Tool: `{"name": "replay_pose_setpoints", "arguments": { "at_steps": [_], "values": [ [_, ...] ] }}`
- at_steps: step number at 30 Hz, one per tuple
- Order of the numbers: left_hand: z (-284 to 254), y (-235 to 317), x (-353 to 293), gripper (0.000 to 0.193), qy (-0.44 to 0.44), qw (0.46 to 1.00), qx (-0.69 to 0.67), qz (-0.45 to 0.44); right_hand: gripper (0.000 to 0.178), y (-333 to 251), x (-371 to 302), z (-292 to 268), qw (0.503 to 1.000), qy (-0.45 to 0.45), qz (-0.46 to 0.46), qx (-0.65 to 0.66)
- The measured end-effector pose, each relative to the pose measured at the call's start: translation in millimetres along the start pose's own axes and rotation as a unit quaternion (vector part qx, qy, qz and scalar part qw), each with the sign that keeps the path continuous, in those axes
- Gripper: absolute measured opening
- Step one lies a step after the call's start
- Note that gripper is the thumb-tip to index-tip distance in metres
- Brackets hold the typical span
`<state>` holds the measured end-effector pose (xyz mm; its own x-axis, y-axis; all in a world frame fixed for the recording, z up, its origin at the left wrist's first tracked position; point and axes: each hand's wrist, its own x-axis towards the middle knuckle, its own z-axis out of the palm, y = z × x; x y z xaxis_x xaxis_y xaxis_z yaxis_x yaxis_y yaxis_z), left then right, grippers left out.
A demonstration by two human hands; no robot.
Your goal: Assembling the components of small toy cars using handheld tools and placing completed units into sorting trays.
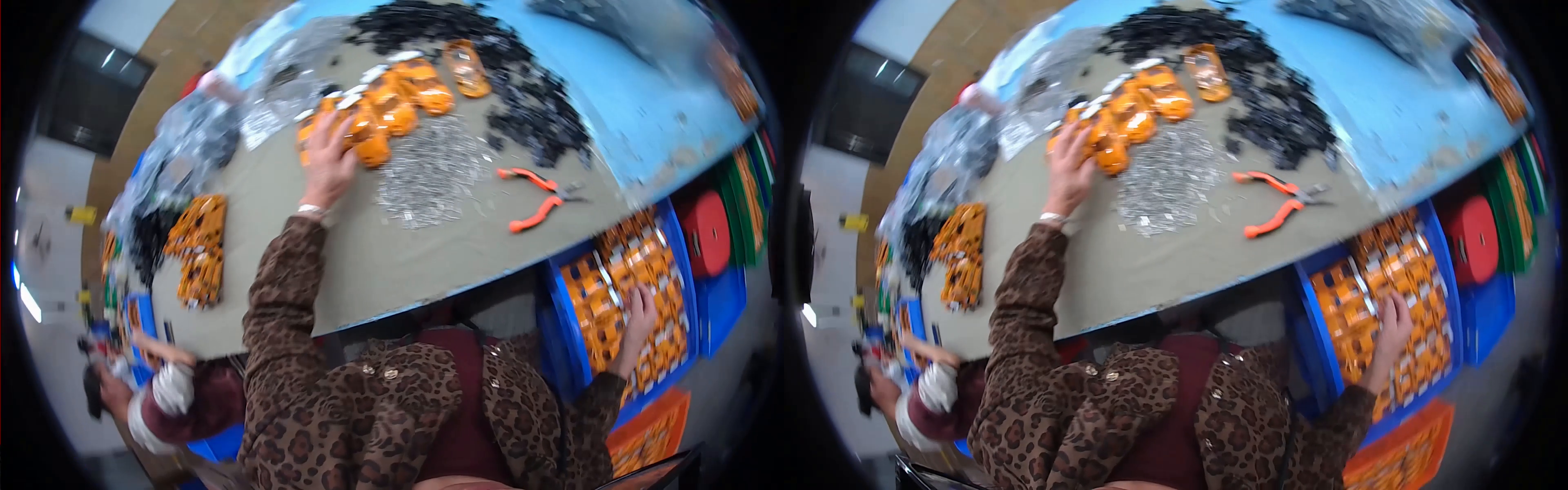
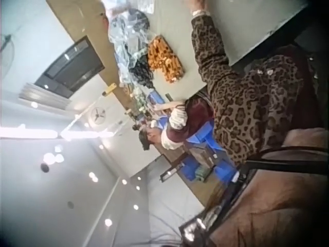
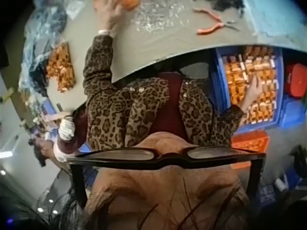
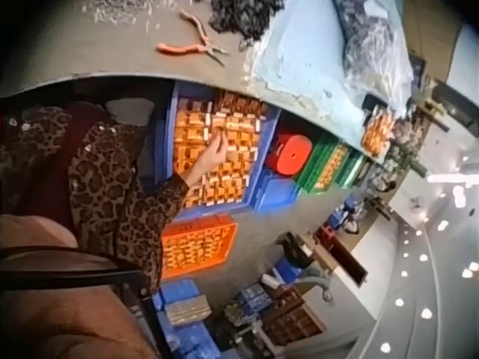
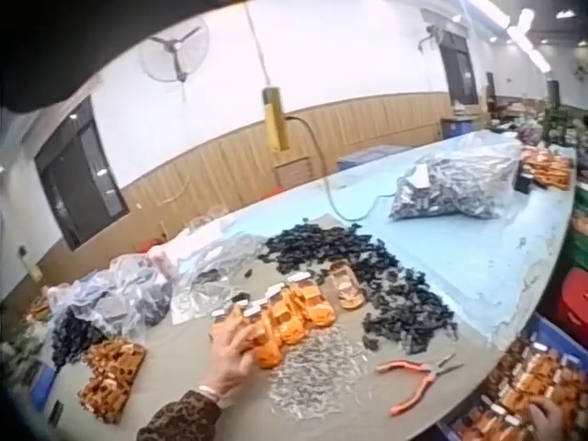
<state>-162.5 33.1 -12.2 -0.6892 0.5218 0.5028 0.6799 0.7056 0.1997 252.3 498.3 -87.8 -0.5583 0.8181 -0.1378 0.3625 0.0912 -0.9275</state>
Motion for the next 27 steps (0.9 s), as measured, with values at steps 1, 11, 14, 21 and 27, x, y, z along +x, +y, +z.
{"name": "replay_pose_setpoints", "arguments": {
  "at_steps": [1, 11, 14, 21, 27],
  "values": [
    [-0.9, 16.6, 5.9, 0.058, -0.017, 0.998, -0.045, 0.031, 0.023, 15.2, -3.2, -3.8, 1.0, 0.016, 0.003, -0.011],
    [14.3, -40.8, 20.5, 0.044, 0.004, 1.0, -0.018, 0.025, 0.027, 30.7, -17.3, 7.3, 0.985, 0.107, 0.01, -0.138],
    [15.4, -37.5, 32.5, 0.041, -0.02, 0.999, 0.037, 0.027, 0.028, 47.8, -17.0, 5.1, 0.97, 0.107, 0.011, -0.217],
    [1.5, 66.9, 52.7, 0.036, 0.0, 0.979, 0.203, -0.021, 0.037, 29.2, -23.6, 39.9, 0.943, 0.022, 0.101, -0.318],
    [55.9, 332.1, -2.6, 0.028, -0.331, 0.852, -0.398, 0.078, 0.059, 45.8, -38.3, 79.5, 0.933, 0.111, 0.07, -0.336]
  ]
}}
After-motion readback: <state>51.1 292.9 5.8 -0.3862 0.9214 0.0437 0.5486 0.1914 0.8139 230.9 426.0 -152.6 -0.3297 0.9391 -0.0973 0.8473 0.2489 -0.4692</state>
